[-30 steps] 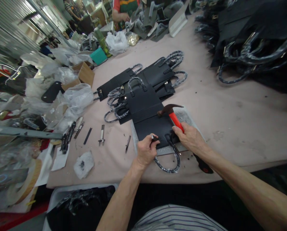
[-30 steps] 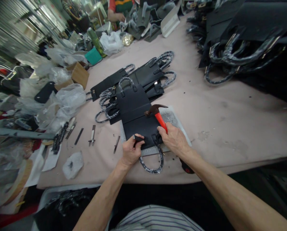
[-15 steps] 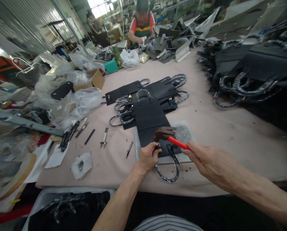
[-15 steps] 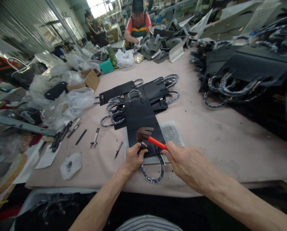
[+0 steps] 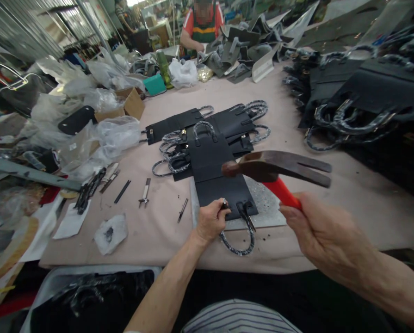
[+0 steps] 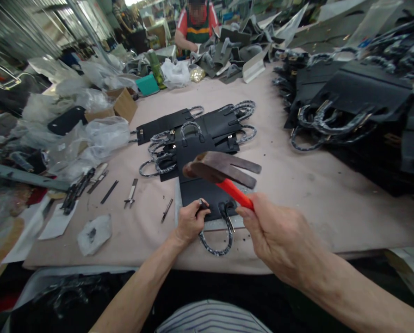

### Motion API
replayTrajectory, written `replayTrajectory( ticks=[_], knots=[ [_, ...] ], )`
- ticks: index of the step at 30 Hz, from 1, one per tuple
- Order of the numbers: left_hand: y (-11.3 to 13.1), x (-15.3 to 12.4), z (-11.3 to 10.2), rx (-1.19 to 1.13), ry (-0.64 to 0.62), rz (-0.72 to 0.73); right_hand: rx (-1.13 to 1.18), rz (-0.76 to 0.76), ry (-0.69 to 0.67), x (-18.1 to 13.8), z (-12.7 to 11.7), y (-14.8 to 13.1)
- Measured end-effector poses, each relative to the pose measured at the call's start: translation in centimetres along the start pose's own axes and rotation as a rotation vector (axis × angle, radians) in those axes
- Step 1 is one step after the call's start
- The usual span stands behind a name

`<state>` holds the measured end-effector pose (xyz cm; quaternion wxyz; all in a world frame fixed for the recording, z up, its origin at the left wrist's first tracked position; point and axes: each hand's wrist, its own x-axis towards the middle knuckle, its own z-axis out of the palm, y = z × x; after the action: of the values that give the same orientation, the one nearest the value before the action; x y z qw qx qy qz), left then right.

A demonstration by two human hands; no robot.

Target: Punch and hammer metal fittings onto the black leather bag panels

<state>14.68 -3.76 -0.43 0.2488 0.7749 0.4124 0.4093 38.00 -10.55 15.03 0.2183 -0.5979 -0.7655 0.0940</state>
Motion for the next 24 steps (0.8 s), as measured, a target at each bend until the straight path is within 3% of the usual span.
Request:
replayTrajectory(
  ticks=[4,8,12,18,24],
  knots=[
    [-0.1,0.0,0.1,0.027,0.010,0.008,-0.102,-0.070,-0.199,-0.2,0.2,0.5],
    [0.2,0.1,0.0,0.001,-0.004,-0.003,0.028,0.201,-0.182,0.9,1.6,1.1],
    [0.8,0.5,-0.8,-0.031,-0.055,-0.025,0.113,0.425,-0.174,3.2,5.6,1.7],
    [1.3,0.9,-1.5,-0.097,-0.101,-0.079,-0.004,0.567,-0.320,5.5,11.3,3.4],
    [0.7,-0.2,-0.7,-0.243,0.071,-0.284,-0.041,0.615,-0.327,5.5,12.1,4.0]
  ],
)
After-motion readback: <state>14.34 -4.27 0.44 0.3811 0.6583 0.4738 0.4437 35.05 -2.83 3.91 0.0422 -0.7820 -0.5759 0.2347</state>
